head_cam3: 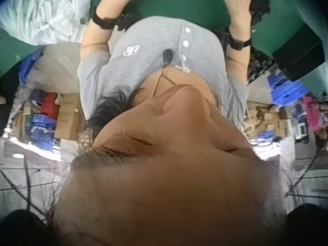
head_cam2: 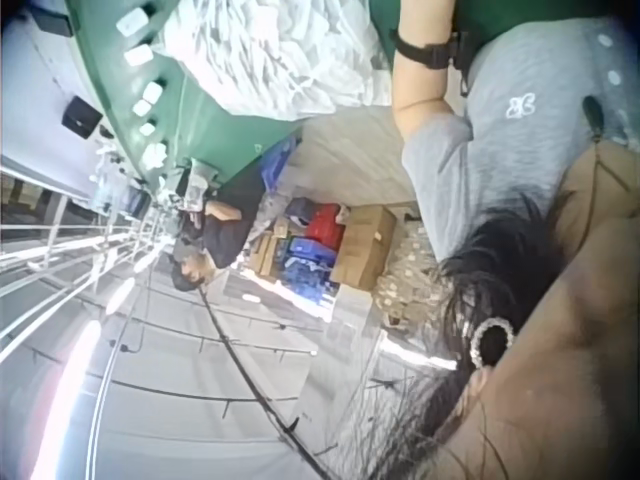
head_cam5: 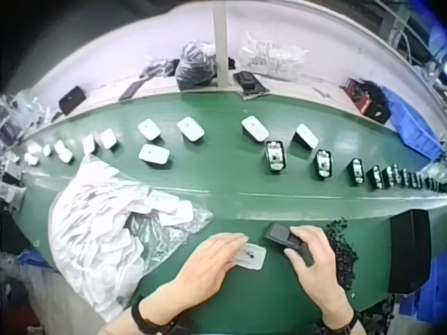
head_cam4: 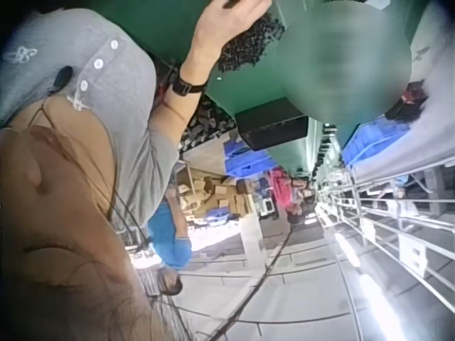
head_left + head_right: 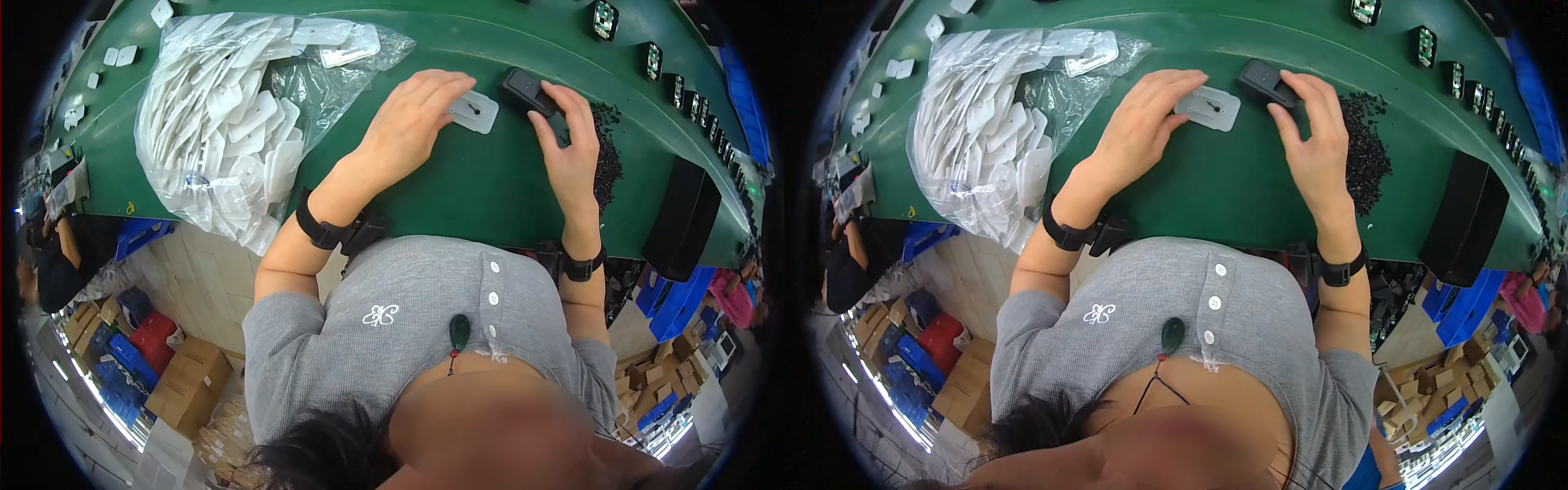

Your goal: Assembling small black components into white plastic rectangular housings on a factory assembly line.

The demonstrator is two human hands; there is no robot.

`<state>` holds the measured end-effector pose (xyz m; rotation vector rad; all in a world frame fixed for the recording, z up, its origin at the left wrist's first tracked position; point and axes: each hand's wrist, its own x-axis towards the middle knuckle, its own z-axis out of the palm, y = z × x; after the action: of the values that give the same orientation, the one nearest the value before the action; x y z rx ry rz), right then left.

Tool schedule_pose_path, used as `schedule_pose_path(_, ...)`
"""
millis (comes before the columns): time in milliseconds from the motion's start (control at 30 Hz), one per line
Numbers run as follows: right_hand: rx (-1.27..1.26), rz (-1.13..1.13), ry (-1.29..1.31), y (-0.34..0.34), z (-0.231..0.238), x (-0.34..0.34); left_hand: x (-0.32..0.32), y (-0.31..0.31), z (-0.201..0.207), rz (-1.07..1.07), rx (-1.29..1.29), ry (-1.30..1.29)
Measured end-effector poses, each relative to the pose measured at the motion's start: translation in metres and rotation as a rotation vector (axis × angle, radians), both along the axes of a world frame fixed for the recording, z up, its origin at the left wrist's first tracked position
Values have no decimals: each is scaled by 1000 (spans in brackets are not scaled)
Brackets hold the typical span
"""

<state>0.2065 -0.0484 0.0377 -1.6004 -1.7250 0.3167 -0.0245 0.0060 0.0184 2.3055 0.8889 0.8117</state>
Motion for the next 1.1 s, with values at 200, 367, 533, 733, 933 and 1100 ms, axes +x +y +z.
schedule_pose_path(200, 23, 218, -20, -2, 4, -35, -14, -2, -2, 55, -71, -102)
schedule_pose_path(367, 11, 240, -76, 0, -5, -42, -17, -1, -9, 10, 8, 5)
schedule_pose_path(533, 29, 253, -152, 1, -10, -42, -18, -3, -8, 8, 75, 82)
schedule_pose_path(733, 15, 282, -241, 3, -5, -43, -18, -2, -5, 22, 122, 162)
schedule_pose_path(933, 48, 271, -201, 6, -10, -44, -17, -5, -1, 38, 148, 212)
schedule_pose_path(1100, -197, 233, 224, 18, 0, -28, 4, -4, -12, 93, 246, 136)
